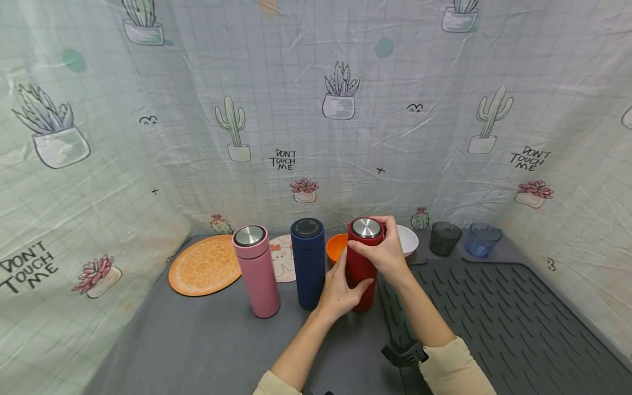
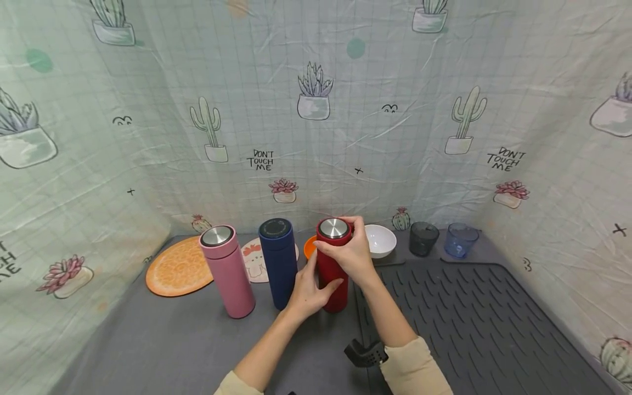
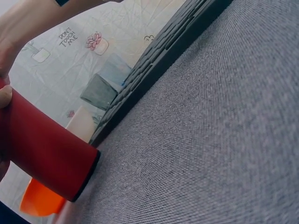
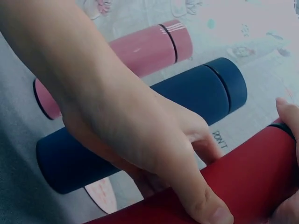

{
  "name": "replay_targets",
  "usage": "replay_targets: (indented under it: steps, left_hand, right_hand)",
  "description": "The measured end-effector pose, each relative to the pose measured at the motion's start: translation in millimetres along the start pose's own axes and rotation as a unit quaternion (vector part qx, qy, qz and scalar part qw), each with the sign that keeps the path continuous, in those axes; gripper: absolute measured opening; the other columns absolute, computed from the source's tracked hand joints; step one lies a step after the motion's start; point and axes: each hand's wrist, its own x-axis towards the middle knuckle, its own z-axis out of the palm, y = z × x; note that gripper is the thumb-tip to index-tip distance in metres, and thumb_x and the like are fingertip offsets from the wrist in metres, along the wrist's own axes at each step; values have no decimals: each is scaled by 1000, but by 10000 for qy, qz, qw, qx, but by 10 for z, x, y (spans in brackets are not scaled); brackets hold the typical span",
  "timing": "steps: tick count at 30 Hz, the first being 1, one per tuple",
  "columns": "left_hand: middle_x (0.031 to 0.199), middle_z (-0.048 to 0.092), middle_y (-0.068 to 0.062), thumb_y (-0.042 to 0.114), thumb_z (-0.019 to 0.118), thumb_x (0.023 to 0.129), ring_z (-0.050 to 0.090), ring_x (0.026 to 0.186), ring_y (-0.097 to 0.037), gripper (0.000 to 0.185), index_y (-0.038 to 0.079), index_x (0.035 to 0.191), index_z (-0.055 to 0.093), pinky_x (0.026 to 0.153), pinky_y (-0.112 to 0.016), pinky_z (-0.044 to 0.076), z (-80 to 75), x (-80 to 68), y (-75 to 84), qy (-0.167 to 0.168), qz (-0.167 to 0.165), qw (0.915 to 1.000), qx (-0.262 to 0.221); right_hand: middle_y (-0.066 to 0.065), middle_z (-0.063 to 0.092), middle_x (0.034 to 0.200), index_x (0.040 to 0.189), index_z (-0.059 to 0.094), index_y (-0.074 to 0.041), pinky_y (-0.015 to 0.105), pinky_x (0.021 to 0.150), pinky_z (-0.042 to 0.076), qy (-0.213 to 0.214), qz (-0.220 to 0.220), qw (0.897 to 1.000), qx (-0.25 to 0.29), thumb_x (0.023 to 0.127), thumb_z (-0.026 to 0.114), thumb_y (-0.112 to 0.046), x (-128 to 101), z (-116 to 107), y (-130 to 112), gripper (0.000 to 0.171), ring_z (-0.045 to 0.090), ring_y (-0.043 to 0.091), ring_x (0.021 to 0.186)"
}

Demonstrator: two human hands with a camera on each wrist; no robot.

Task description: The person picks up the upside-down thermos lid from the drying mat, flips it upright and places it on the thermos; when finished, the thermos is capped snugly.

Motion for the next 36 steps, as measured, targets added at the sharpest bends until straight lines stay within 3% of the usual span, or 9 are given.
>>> replay_targets:
  steps: [8, 14, 25, 31, 36]
  left_hand:
    - [118, 56, -6, 28, 72, 78, 58, 101, -18, 77, 19, 141, 27, 86, -34, 48, -12, -27, 19, 73, -137, 9998, 84]
    - [119, 56, -5, 27, 72, 78, 58, 101, -17, 78, 19, 140, 27, 86, -34, 48, -10, -36, 22, 112, -157, 9997, 118]
    - [121, 55, -6, 25, 73, 77, 58, 102, -19, 82, 18, 143, 24, 86, -36, 47, 21, -42, 28, 268, -99, 9994, 207]
    - [122, 54, -7, 25, 73, 77, 57, 103, -20, 83, 18, 143, 23, 87, -38, 47, 35, -43, 33, 279, -80, 9993, 236]
    - [125, 50, -5, 32, 71, 79, 54, 107, -19, 81, 19, 143, 22, 89, -39, 46, 22, -40, 52, 211, -236, 9977, 606]
  right_hand:
    - [15, 47, 126, 135, 36, -5, 35, 85, 47, -539, 478, 9966, 408, 81, 66, -6, -45, -43, 31, 62, 50, 25, 106]
    - [15, 47, 123, 126, 35, -3, 33, 83, 49, -353, 346, 9973, 546, 77, 71, -3, -42, -11, 35, 61, 50, 26, 105]
    - [13, 47, 119, 120, 34, -1, 31, 80, 50, 365, -22, 9992, 179, 72, 76, -2, -37, 105, 34, 65, 51, 27, 103]
    - [12, 48, 119, 121, 34, -2, 30, 80, 50, 441, -46, 9986, 301, 72, 76, -3, -59, 106, 22, 65, 51, 25, 102]
    - [12, 47, 121, 126, 33, -4, 30, 81, 49, 160, -76, 9988, 467, 75, 72, -2, -76, 74, 32, 65, 52, 25, 102]
